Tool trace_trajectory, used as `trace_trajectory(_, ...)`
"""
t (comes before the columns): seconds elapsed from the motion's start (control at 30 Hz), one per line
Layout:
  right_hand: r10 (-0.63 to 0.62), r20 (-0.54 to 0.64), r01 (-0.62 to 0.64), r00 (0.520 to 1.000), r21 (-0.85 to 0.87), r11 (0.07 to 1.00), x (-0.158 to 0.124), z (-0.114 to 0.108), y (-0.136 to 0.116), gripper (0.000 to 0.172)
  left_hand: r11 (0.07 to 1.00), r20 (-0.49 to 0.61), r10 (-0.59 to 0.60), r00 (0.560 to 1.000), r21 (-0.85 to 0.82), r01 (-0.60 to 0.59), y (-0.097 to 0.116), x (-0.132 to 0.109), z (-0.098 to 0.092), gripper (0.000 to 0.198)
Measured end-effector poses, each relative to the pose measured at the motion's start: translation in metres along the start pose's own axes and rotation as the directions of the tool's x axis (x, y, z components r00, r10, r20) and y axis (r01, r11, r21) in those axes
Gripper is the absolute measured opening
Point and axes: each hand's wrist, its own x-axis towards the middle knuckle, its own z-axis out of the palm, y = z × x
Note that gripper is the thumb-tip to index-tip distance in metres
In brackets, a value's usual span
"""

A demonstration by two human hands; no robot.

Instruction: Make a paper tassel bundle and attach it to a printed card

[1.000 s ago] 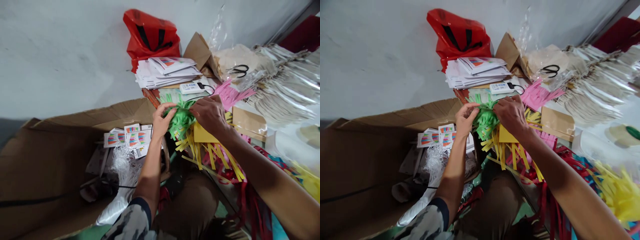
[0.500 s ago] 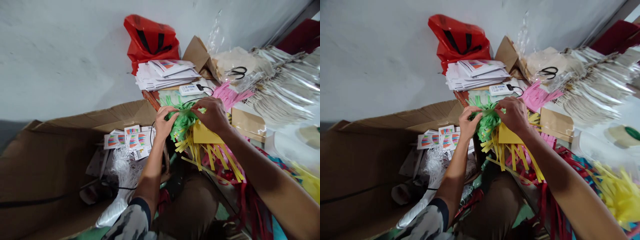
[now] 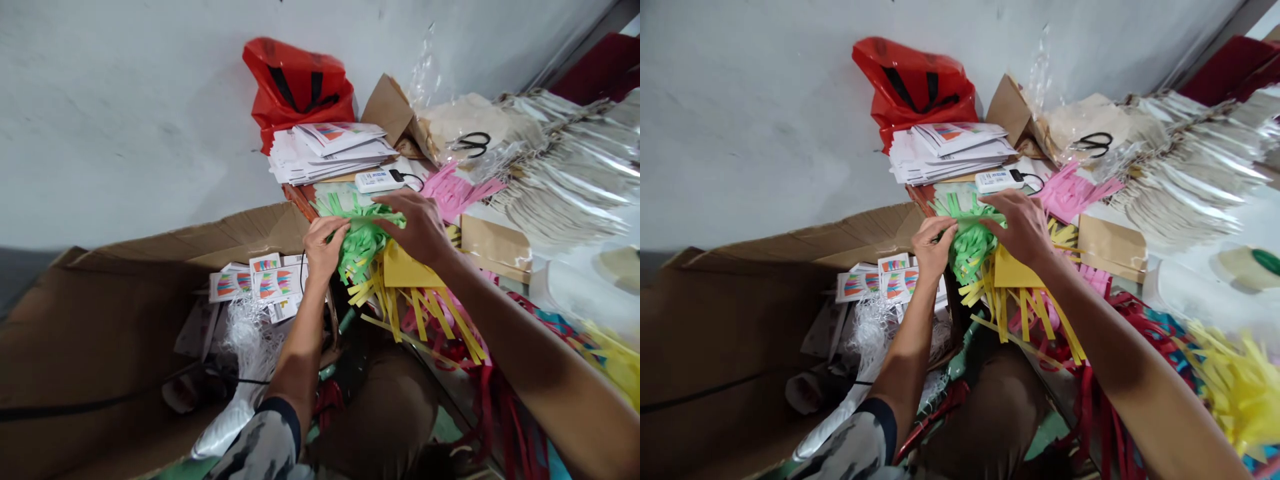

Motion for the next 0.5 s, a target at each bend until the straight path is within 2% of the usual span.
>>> trace_trajectory(0.1, -0.008, 0.035, 0.010, 0.999, -0.036, 0.999, -0.001, 0.005, 0.001, 0.012, 1.000, 0.024, -0.013, 1.000, 0.003, 0.013, -0.002, 0.000, 0.001, 0.014)
trace_trajectory(0.27, -0.024, -0.014, 0.025, 1.000, 0.106, 0.994, -0.001, 0.002, 0.003, 0.012, 0.999, -0.018, -0.044, 0.999, -0.001, 0.044, -0.003, 0.000, 0.002, 0.014)
trace_trajectory(0.37, 0.084, -0.113, -0.063, 0.990, 0.179, 0.982, 0.000, -0.004, 0.005, 0.011, 0.999, -0.047, -0.032, 0.998, -0.003, 0.032, -0.004, -0.001, 0.002, 0.014)
trace_trajectory(0.5, 0.266, -0.268, -0.198, 0.926, 0.253, 0.947, 0.004, -0.016, 0.029, 0.010, 0.994, -0.017, -0.021, 1.000, 0.106, 0.023, -0.006, -0.001, 0.000, 0.020)
